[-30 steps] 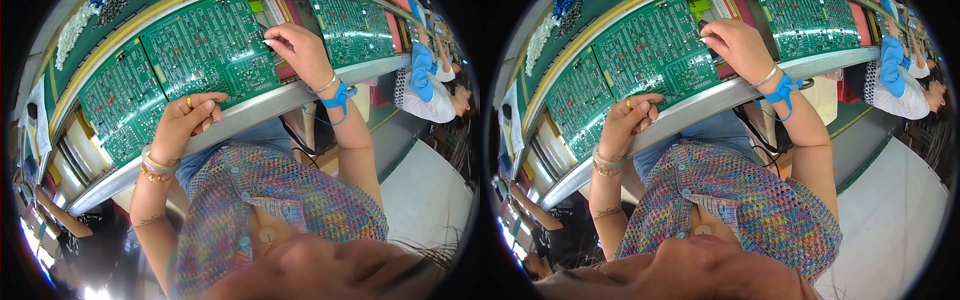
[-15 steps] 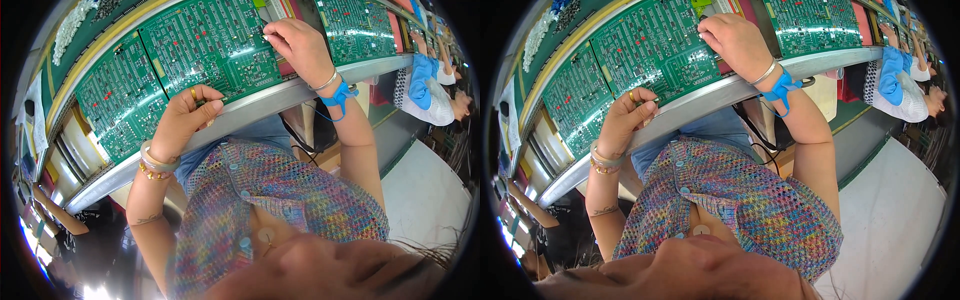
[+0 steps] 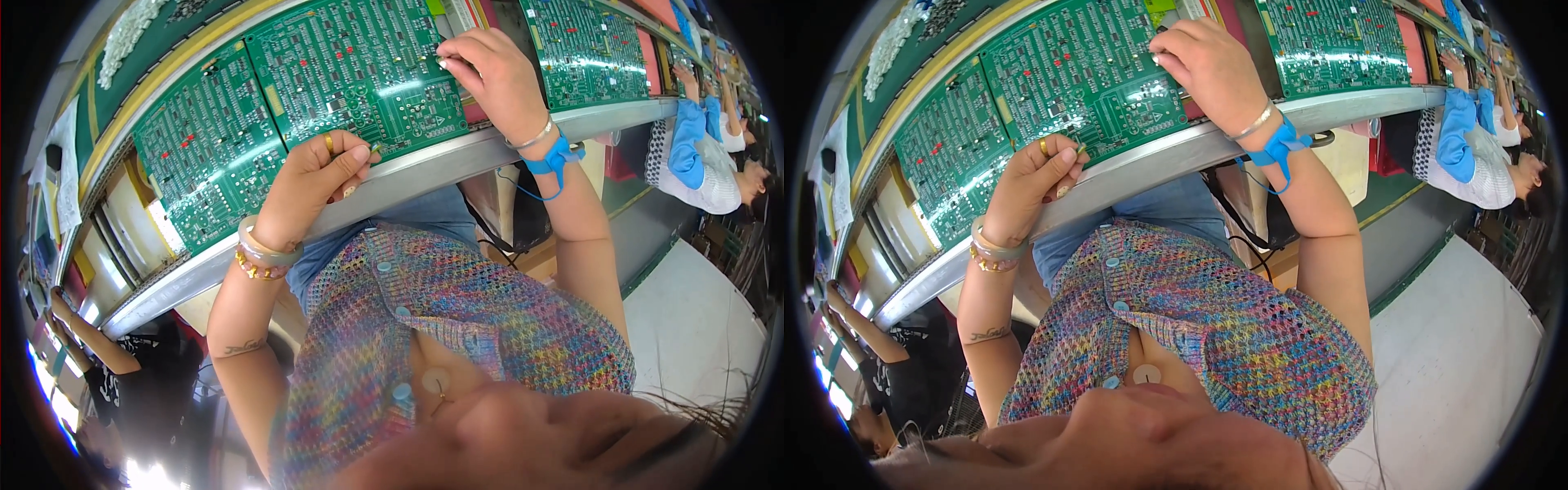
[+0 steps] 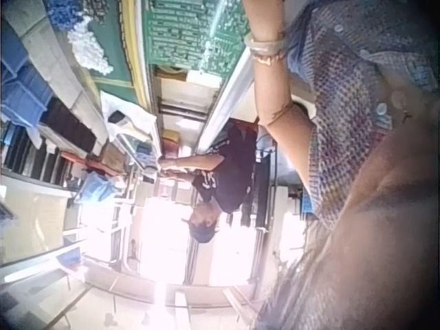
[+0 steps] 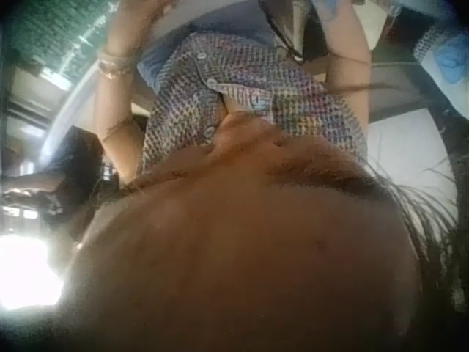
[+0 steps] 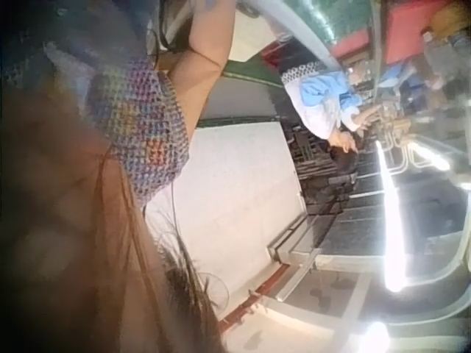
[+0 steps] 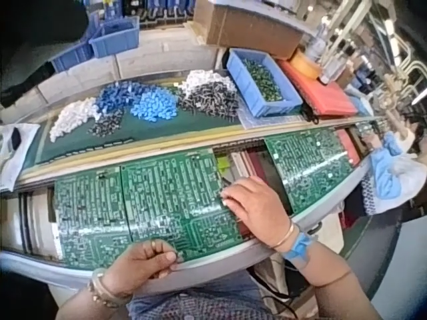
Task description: The person inserts small electronic components by hand from a component tray into a printed circuit board.
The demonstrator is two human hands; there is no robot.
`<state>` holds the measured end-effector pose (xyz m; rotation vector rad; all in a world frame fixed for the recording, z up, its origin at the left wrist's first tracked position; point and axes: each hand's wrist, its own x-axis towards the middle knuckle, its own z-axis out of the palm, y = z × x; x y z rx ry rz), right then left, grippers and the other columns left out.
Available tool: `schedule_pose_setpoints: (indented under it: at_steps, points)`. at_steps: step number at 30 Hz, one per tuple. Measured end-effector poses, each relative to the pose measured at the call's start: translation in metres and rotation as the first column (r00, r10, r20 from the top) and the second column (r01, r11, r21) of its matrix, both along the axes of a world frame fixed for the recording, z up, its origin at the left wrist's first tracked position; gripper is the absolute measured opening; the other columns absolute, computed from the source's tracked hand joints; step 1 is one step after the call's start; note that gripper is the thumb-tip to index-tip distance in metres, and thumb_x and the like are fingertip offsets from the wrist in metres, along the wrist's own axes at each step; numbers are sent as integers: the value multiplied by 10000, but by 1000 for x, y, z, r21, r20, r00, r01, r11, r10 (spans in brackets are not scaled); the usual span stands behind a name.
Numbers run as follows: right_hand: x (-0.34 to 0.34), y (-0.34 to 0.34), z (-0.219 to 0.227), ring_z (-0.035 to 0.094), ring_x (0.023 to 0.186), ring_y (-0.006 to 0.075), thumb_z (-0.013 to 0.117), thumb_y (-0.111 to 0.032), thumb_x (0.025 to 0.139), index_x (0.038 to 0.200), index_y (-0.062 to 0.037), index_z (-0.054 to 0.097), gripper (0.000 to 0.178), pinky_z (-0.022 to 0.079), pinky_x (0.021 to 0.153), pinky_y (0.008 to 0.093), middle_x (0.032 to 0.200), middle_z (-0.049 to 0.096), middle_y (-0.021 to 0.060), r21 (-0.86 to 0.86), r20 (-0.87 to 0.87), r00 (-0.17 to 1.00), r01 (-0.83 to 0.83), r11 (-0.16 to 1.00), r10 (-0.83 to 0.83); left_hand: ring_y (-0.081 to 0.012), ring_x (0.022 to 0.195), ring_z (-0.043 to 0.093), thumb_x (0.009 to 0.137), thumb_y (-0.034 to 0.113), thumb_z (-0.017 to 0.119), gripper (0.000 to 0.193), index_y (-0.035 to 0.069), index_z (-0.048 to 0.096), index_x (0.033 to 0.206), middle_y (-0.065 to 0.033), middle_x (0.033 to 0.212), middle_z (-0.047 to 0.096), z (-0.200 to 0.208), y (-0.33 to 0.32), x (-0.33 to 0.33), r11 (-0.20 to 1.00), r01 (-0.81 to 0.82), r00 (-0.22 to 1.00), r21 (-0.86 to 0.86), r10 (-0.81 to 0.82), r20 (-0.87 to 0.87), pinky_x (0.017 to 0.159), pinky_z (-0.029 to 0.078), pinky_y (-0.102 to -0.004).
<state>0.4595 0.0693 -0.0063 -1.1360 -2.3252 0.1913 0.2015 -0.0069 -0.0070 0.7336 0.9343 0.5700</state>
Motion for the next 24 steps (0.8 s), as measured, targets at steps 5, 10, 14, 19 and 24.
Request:
schedule_pose_setpoints:
  at_steps: [5,10,14,19,24]
  points:
    - [-28,-38,32,596,819,256,710,-126,764,914,-84,663,163,475,731,354,867,642,61,-154,-234,968,-131,979,93,-5,598,414,968,242,562,213,38,618,943,55,741,536,2,-5,1,999,-39,998,16,38,44,529,321,-164]
    - [-42,-67,34,593,800,266,686,-85,790,933,-51,655,150,466,726,352,876,639,81,-317,-305,930,-303,899,206,-11,597,389,977,234,545,207,44,618,941,55,732,519,7,-25,13,1000,-29,990,-8,30,138,517,296,-171]
    - [-34,-83,33,577,816,270,686,-87,781,917,-84,634,146,465,704,370,866,609,65,-449,-304,939,-290,845,161,-15,591,386,976,227,544,197,42,609,982,53,731,514,-4,-44,20,999,-35,956,-41,45,289,514,290,-171]
    - [-14,-58,13,572,825,266,669,-62,784,909,-64,640,128,468,717,362,891,581,68,-240,-138,988,-106,965,74,-76,709,439,989,144,398,310,2,475,1254,-14,952,544,10,-57,26,917,-123,890,-379,271,367,576,336,-204]
    - [-15,-49,-1,559,831,261,674,-44,750,894,-61,636,150,467,714,360,886,565,58,-209,-96,989,-132,969,114,-74,679,430,1009,232,408,352,-7,463,1262,-50,947,566,1,-58,24,942,-78,880,-325,219,422,525,318,-194]
